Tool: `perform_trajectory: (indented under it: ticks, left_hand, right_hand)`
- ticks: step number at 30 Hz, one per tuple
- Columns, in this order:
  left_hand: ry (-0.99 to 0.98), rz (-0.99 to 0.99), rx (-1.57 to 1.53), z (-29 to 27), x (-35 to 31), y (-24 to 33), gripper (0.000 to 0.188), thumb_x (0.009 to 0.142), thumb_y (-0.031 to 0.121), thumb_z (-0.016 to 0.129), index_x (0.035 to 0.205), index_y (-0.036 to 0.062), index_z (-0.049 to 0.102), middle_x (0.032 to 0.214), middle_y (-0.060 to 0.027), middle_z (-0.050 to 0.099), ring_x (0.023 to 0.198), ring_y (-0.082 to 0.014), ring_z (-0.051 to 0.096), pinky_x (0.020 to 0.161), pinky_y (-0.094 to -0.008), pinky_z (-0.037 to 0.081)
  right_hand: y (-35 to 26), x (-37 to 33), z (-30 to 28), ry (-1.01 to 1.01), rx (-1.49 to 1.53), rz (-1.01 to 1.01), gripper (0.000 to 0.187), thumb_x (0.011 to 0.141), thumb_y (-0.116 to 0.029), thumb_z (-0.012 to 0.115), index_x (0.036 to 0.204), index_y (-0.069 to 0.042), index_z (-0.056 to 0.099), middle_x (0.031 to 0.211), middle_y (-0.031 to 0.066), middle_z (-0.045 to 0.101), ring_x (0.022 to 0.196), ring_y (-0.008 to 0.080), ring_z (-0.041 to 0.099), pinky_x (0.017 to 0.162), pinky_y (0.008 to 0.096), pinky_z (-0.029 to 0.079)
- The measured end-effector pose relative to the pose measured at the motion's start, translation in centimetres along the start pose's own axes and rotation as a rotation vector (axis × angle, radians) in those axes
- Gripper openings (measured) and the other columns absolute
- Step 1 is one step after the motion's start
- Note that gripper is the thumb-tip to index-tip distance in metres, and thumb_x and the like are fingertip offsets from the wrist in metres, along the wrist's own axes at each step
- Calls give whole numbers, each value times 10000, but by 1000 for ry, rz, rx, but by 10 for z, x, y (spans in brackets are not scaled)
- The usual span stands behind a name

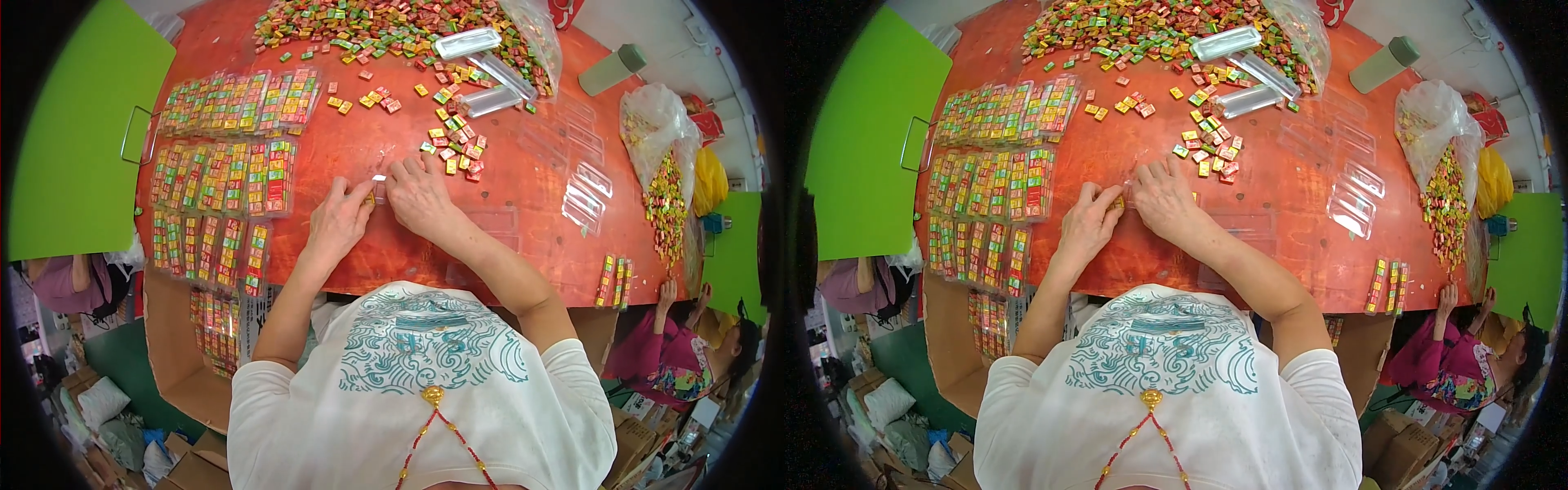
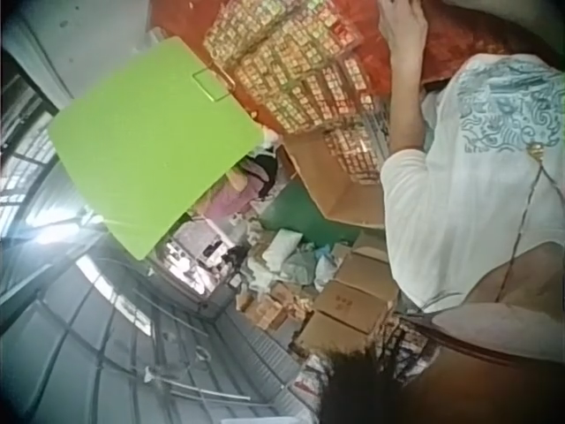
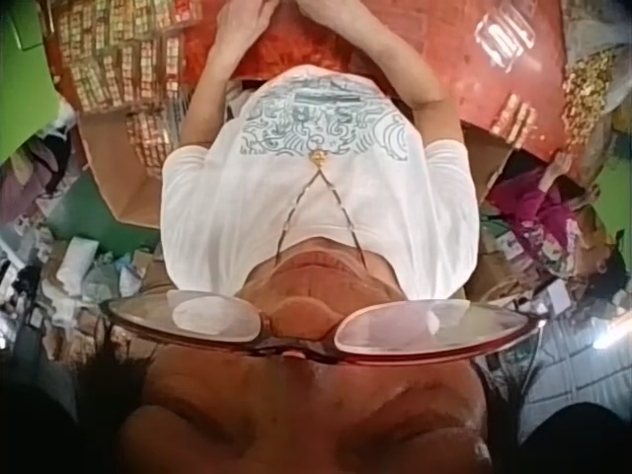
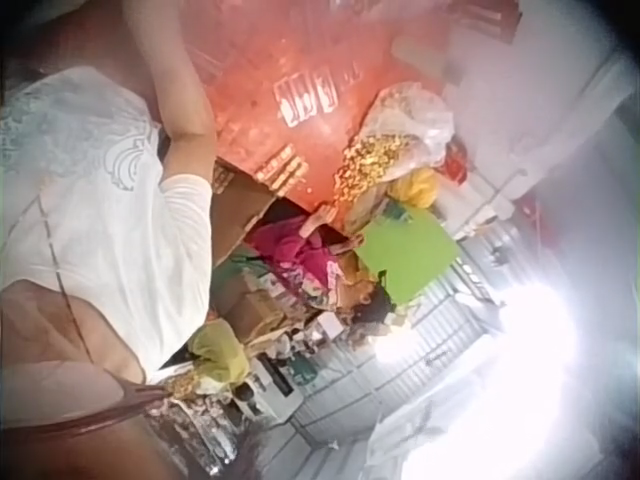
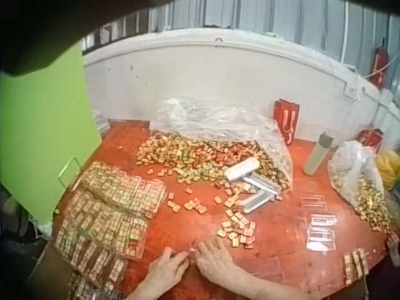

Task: Sorting small colorful toy blocks and placing them into clear plastic packaging containers on a workbench.

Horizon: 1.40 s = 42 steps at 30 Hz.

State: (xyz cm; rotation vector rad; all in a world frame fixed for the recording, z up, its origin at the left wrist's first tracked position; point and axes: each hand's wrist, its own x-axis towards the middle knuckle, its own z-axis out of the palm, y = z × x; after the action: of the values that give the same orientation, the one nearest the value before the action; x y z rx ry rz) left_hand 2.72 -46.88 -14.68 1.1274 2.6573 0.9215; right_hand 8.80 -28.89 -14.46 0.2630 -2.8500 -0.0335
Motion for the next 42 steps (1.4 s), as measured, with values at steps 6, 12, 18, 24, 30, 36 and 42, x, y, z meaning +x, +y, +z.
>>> perform_trajectory:
  ticks: [6, 12, 18, 24, 30, 36, 42]
  left_hand:
    - [3, -14, -29, 2, -2, -2, 312, 897, 186, 645, 1203, 127, 631, 1072, -137, 539, 892, -366, 642, 737, -462, 537]
    - [14, 12, -14, 4, -1, 3, 313, 900, 192, 647, 1208, 140, 625, 1077, -130, 537, 880, -359, 644, 726, -457, 540]
    - [6, 164, 113, 12, 17, 11, 299, 891, 179, 660, 1184, 148, 608, 980, -131, 510, 850, -337, 645, 695, -459, 552]
    - [-77, 273, 269, 26, 28, 13, 309, 895, 184, 655, 1198, 146, 603, 1000, -134, 516, 873, -345, 643, 693, -471, 555]
    - [-34, 100, -81, 10, 23, 9, 417, 905, 182, 633, 1310, 137, 550, 1189, -155, 535, 958, -378, 642, 758, -476, 553]
    - [-3, 65, -71, 14, 9, -6, 441, 892, 138, 645, 1321, 119, 546, 1183, -147, 527, 1007, -362, 616, 793, -453, 533]
    - [95, 295, 135, 26, 18, 13, 476, 841, 155, 691, 1298, 100, 569, 1199, -140, 530, 1081, -329, 545, 855, -453, 452]
  right_hand:
    - [-2, 1, 4, 16, -3, 32, 122, 757, -152, 649, 839, -63, 659, 886, 61, 570, 891, 227, 565, 897, 434, 370]
    - [10, -3, 16, 116, 431, 258, 131, 820, -192, 664, 860, -76, 709, 845, 90, 614, 882, 248, 603, 874, 444, 404]
    - [45, -18, 26, 196, 919, 609, 256, 837, -273, 687, 941, -45, 740, 863, 131, 655, 781, 275, 654, 701, 393, 503]
    - [50, -33, 19, 156, 891, 728, 270, 821, -266, 700, 952, -32, 737, 872, 125, 658, 755, 251, 656, 707, 380, 509]
    - [60, -55, 11, 125, 829, 796, 213, 858, -184, 695, 948, 9, 706, 864, 80, 648, 789, 135, 614, 688, 296, 487]
    - [62, -76, 10, 299, 908, 795, 196, 818, -204, 695, 897, -27, 729, 810, 119, 648, 707, 229, 648, 645, 357, 495]
    - [52, -80, 6, 127, 677, 786, 178, 829, -234, 669, 893, -82, 735, 854, 82, 653, 832, 250, 639, 802, 418, 429]
